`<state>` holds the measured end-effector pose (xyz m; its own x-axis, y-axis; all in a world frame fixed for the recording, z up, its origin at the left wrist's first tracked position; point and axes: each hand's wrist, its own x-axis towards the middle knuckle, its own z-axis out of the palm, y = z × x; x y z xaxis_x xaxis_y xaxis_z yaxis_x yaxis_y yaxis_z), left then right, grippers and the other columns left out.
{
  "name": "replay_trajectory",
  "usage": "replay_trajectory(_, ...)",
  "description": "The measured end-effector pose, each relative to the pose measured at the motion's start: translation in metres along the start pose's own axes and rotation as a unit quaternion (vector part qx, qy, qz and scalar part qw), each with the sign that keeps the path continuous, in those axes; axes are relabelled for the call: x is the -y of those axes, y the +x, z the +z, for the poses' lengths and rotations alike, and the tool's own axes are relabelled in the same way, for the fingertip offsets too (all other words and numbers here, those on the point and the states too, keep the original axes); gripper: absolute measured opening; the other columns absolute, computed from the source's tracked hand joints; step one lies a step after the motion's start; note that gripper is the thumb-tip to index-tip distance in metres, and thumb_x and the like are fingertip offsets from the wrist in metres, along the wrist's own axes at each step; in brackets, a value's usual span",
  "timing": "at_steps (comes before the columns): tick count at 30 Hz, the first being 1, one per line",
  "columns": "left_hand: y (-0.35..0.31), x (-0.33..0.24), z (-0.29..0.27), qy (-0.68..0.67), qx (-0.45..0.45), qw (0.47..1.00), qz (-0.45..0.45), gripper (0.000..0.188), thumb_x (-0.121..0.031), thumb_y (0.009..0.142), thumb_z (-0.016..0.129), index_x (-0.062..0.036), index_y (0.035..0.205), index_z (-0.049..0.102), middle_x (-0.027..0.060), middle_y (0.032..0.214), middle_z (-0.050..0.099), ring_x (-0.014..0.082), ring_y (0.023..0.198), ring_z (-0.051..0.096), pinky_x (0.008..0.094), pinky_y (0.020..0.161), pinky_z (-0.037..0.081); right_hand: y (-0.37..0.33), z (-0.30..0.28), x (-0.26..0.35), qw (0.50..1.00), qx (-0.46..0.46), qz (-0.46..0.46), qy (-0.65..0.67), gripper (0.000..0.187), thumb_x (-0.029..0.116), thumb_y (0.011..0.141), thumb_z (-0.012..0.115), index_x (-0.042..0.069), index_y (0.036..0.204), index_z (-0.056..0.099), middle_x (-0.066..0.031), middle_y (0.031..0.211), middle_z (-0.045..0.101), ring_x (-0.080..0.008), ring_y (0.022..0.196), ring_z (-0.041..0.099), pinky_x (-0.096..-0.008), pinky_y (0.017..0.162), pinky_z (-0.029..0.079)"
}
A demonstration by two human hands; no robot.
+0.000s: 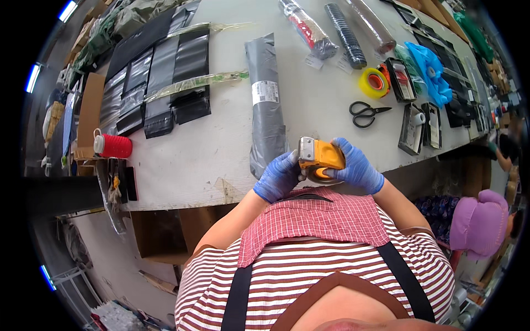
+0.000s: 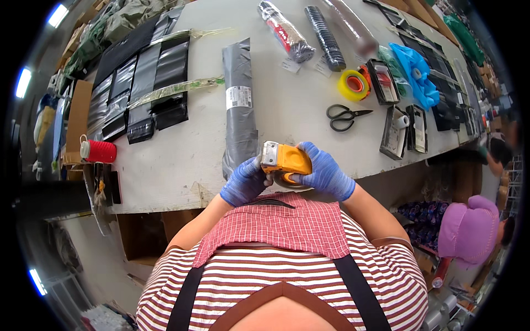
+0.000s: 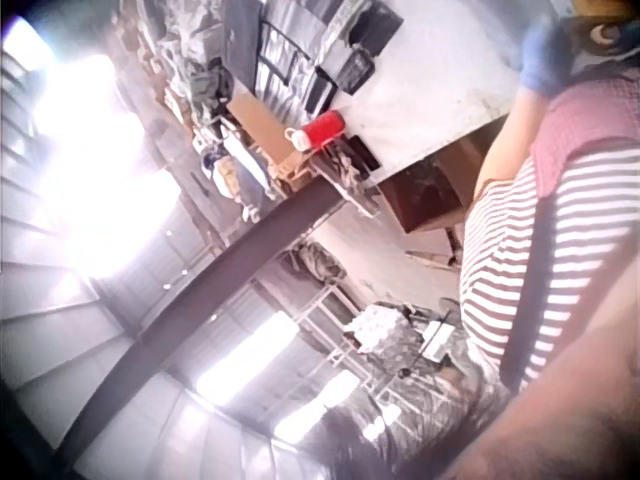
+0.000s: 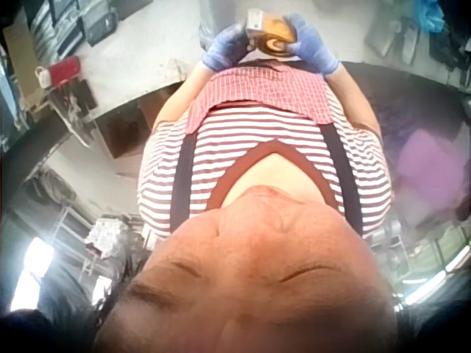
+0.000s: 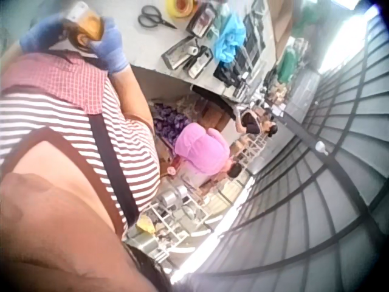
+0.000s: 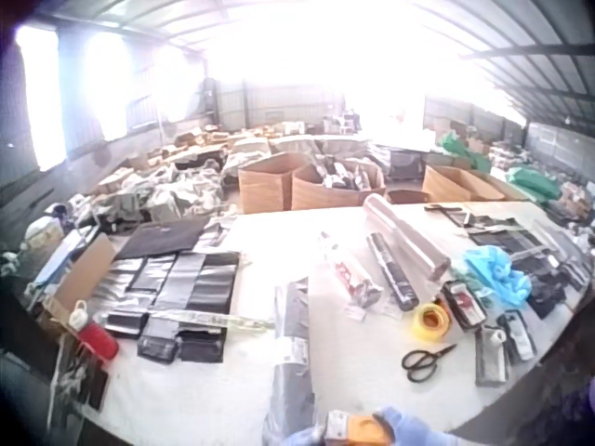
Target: The person packs various items into gray and black plastic sleeves, sealing them with tape and applying shipping labels by hand.
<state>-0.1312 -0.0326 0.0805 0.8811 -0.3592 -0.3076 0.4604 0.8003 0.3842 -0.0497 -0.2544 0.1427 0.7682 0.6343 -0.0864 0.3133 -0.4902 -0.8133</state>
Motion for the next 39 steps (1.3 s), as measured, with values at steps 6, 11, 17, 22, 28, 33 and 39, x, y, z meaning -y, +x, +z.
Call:
replay_trajectory(6,0.005,-0.033,-0.019,0.310,-0.246,0.899,0.185,0.026,-0.028,0.091,0.066,-0.0025,0.087,0.069,-0.0011,0.067,0.060,0.0078,0.060,0.051,0.0241,0.056,0.042,0.048,-0.006,-0.009,0.983,0.040,-0.116,-0.135,0.073,0.034,0.067,0.085,0.002,0.124,0.052,-0.0219,0.110,0.063,-0.0375,0.100,0.063,-0.0401,0.089,0.052)
replay_trajectory(11,-0.002,-0.083,-0.121,0.450,-0.413,0.744,0.271,0.025,-0.026,0.090,0.066,-0.0008,0.089,0.072,0.0040,0.067,0.065,0.0108,0.061,0.054,0.0278,0.059,0.045,0.090,-0.031,-0.044,0.950,0.063,-0.143,-0.271,0.066,0.029,0.068,0.082,0.003,0.122,0.054,-0.0198,0.107,0.063,-0.0378,0.098,0.062,-0.0414,0.086,0.052)
replay_trajectory(17,0.017,-0.087,-0.111,0.743,-0.444,0.485,0.127,0.062,-0.043,0.079,0.074,-0.0015,0.122,0.058,0.0216,0.115,0.062,0.0328,0.104,0.060,0.0438,0.090,0.047,0.102,-0.008,-0.082,0.940,0.088,-0.106,-0.312,0.063,0.026,0.069,0.079,0.003,0.122,0.055,-0.0193,0.107,0.064,-0.0356,0.100,0.062,-0.0411,0.088,0.051)
replay_trajectory(22,0.033,-0.024,-0.069,0.775,-0.347,0.461,0.258,0.078,-0.037,0.072,0.075,0.0009,0.134,0.046,0.0297,0.131,0.050,0.0416,0.128,0.042,0.0461,0.102,0.040,0.107,0.011,-0.066,0.942,0.115,-0.072,-0.306,0.062,0.027,0.069,0.078,0.003,0.122,0.055,-0.0194,0.107,0.064,-0.0358,0.100,0.062,-0.0416,0.088,0.051)
replay_trajectory(28,-0.021,-0.085,-0.126,0.733,-0.314,0.593,0.113,0.079,-0.039,0.076,0.068,0.0059,0.136,0.043,0.0313,0.136,0.046,0.0425,0.133,0.037,0.0448,0.111,0.033,0.141,0.077,-0.007,0.963,0.081,-0.120,-0.228,0.061,0.032,0.073,0.076,0.004,0.122,0.054,-0.0216,0.105,0.064,-0.0378,0.097,0.063,-0.0430,0.085,0.051)
replay_trajectory(33,-0.044,-0.072,-0.086,0.797,-0.465,0.375,0.095,0.094,-0.051,0.075,0.072,0.0051,0.140,0.036,0.0294,0.137,0.045,0.0420,0.125,0.046,0.0454,0.105,0.039,0.177,0.130,0.039,0.973,0.076,-0.129,-0.179,0.064,0.034,0.073,0.077,0.003,0.124,0.052,-0.0230,0.103,0.064,-0.0395,0.094,0.063,-0.0440,0.083,0.052)
replay_trajectory(39,-0.056,-0.079,-0.137,0.728,-0.492,0.464,0.111,0.096,-0.046,0.071,0.079,0.0035,0.140,0.036,0.0245,0.123,0.055,0.0402,0.110,0.056,0.0443,0.095,0.046,0.100,0.059,-0.034,0.962,0.103,-0.130,-0.218,0.070,0.033,0.071,0.079,0.007,0.130,0.051,-0.0208,0.109,0.064,-0.0383,0.099,0.062,-0.0422,0.087,0.052)
